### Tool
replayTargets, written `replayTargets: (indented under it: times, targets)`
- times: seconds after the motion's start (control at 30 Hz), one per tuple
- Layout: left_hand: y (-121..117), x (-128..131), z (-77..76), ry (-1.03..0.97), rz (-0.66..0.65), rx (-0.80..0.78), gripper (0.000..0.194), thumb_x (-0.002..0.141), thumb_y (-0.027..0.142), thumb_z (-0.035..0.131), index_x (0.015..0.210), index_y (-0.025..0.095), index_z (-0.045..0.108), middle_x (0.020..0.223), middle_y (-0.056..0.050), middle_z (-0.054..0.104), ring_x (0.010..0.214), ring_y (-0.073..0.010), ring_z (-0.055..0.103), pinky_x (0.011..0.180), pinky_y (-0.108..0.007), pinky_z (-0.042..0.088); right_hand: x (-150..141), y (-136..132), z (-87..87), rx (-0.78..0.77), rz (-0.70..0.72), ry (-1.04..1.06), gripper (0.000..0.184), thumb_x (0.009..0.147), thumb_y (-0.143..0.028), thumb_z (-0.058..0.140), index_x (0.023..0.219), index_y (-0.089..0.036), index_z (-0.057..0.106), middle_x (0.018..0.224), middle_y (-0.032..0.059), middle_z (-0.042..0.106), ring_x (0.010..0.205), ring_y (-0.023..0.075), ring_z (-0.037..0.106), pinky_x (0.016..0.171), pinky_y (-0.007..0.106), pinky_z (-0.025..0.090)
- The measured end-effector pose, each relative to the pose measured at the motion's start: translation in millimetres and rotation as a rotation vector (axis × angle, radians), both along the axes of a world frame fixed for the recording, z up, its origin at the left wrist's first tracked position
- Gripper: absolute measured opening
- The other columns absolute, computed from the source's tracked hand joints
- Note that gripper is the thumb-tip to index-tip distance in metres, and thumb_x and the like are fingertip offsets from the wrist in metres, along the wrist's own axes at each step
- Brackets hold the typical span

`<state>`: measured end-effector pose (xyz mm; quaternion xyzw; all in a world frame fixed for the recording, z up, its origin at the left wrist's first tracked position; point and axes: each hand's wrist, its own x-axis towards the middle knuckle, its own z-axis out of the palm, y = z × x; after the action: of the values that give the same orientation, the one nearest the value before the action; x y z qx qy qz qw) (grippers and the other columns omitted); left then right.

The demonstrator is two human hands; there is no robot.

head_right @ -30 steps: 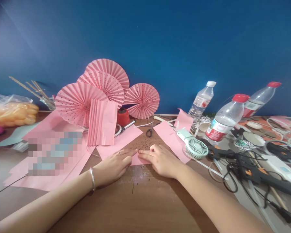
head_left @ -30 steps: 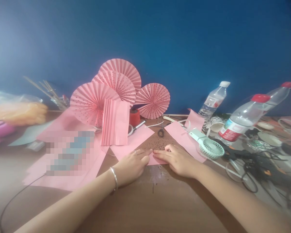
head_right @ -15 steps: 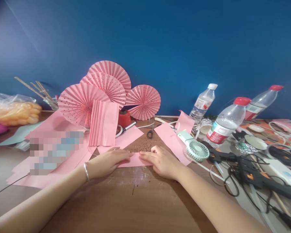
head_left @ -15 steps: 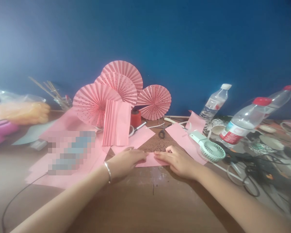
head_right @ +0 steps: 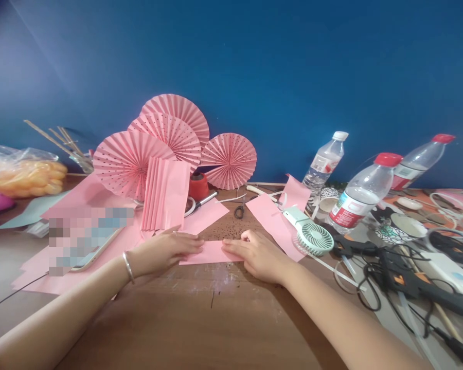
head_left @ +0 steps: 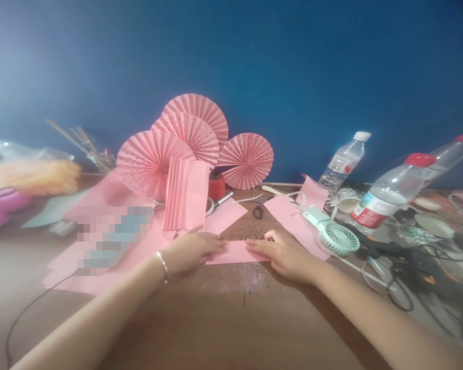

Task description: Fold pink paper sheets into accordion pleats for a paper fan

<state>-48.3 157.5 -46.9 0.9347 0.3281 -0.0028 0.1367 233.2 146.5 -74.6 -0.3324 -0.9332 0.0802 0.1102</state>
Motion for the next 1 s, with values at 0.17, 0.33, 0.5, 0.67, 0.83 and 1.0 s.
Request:
replayTargets:
  times: [0.17, 0.33, 0.5, 0.67, 0.83, 1.0]
  targets:
    - [-5.4, -2.5, 8.9, 0.084, 0.073, 0.140, 0.035, 0.080, 0.017, 0.046, 0.108, 0.035, 0.055, 0.113, 0.008, 0.060, 0.112, -0.0171, 0.048, 0.105, -0.041, 0.012, 0.5, -1.3, 0.2, -0.019, -0.026, -0.008, 0.071, 0.066, 0.001, 0.040, 0.128, -0.034, 0.040, 0.130, -0.0060, 0.046, 0.086, 0.0189, 0.043, 0.075, 0.032, 0.039]
    - [-15.4, 3.6, 16.7, 0.159, 0.150, 0.255, 0.015, 0.078, 0.021, 0.052, 0.087, 0.028, 0.061, 0.090, 0.004, 0.067, 0.102, -0.0187, 0.054, 0.104, -0.043, 0.012, 0.3, -1.8, 0.7, -0.037, -0.025, -0.012, 0.071, 0.067, 0.001, 0.040, 0.129, -0.034, 0.038, 0.131, -0.0080, 0.044, 0.089, 0.0193, 0.042, 0.077, 0.033, 0.039]
    - [-23.4, 9.4, 22.1, 0.204, 0.243, 0.307, 0.011, 0.077, 0.023, 0.055, 0.068, 0.021, 0.061, 0.070, -0.002, 0.065, 0.092, -0.0220, 0.057, 0.102, -0.044, 0.021, 0.0, -2.0, 3.2, -0.042, -0.019, -0.009, 0.071, 0.066, 0.001, 0.040, 0.129, -0.032, 0.039, 0.131, -0.0071, 0.044, 0.090, 0.0194, 0.042, 0.080, 0.033, 0.038]
    - [-32.3, 26.8, 9.6, 0.051, 0.233, 0.325, 0.029, 0.081, 0.029, 0.050, 0.107, 0.018, 0.054, 0.113, -0.008, 0.057, 0.110, -0.0244, 0.048, 0.098, -0.039, 0.031, -1.2, -1.2, 2.1, -0.040, -0.011, -0.016, 0.068, 0.068, 0.000, 0.039, 0.129, -0.031, 0.039, 0.131, -0.0067, 0.045, 0.090, 0.0195, 0.041, 0.080, 0.033, 0.038]
    - [-38.3, 34.3, -12.9, 0.016, 0.052, 0.086, 0.066, 0.084, 0.043, 0.043, 0.138, 0.024, 0.009, 0.145, -0.004, 0.017, 0.131, -0.0246, 0.017, 0.101, -0.040, 0.028, 1.3, 2.5, 0.4, -0.017, 0.010, 0.002, 0.064, 0.071, -0.004, 0.040, 0.129, -0.031, 0.039, 0.132, -0.0086, 0.044, 0.090, 0.0194, 0.039, 0.083, 0.034, 0.037]
    - [-36.5, 29.0, -15.3, -0.005, 0.064, 0.031, 0.066, 0.084, 0.048, 0.041, 0.138, 0.027, 0.009, 0.145, -0.005, 0.014, 0.131, -0.0250, 0.014, 0.102, -0.041, 0.026, 22.4, 12.0, 3.5, -0.012, -0.084, 0.001, 0.047, 0.080, -0.013, 0.042, 0.121, -0.037, 0.048, 0.117, -0.0061, 0.058, 0.082, 0.0194, 0.042, 0.076, 0.036, 0.035]
